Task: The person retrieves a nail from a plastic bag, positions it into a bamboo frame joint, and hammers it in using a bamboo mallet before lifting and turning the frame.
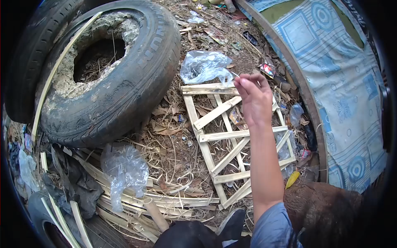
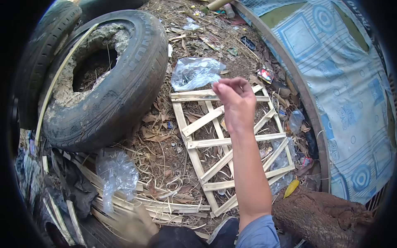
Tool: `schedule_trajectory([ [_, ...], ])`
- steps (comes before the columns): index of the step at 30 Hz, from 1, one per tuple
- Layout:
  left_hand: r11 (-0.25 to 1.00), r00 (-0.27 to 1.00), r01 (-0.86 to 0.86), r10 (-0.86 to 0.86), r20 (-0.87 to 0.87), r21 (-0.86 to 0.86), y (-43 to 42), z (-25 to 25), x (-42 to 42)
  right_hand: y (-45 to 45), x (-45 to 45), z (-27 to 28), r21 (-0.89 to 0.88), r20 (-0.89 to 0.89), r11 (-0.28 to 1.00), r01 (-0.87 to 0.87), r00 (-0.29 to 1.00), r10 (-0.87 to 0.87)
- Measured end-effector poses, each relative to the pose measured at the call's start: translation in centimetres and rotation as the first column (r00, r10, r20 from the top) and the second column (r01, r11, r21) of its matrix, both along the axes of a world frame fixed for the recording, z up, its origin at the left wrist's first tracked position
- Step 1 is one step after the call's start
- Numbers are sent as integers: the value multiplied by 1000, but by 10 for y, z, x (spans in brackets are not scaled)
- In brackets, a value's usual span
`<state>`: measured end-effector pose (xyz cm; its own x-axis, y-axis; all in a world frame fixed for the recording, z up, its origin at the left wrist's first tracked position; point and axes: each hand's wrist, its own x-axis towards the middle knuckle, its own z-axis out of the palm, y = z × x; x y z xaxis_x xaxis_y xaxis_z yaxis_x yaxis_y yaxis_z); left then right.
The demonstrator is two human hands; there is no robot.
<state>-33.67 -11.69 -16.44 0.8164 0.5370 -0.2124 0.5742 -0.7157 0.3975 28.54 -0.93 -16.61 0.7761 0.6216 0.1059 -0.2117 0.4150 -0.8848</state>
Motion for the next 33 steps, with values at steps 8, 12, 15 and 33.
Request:
schedule_trajectory([
  [8, 990, 978, -72, 47, 205, 119, -16, -3, -1, -377, -166, 44, -137, -254, 870, 475, 832, -494],
  [12, 985, 979, -22, -14, 203, 174, -29, 6, -1, -504, -287, 76, -204, -237, 800, 564, 764, -600],
  [15, 977, 961, 41, -96, 261, 209, -35, 6, -8, -555, -344, 105, -57, -209, 740, 671, 716, -666],
  [33, 956, 970, 112, -164, 177, 272, -30, -21, -13, -590, -389, 84, -10, -117, 720, 694, 714, -690],
])
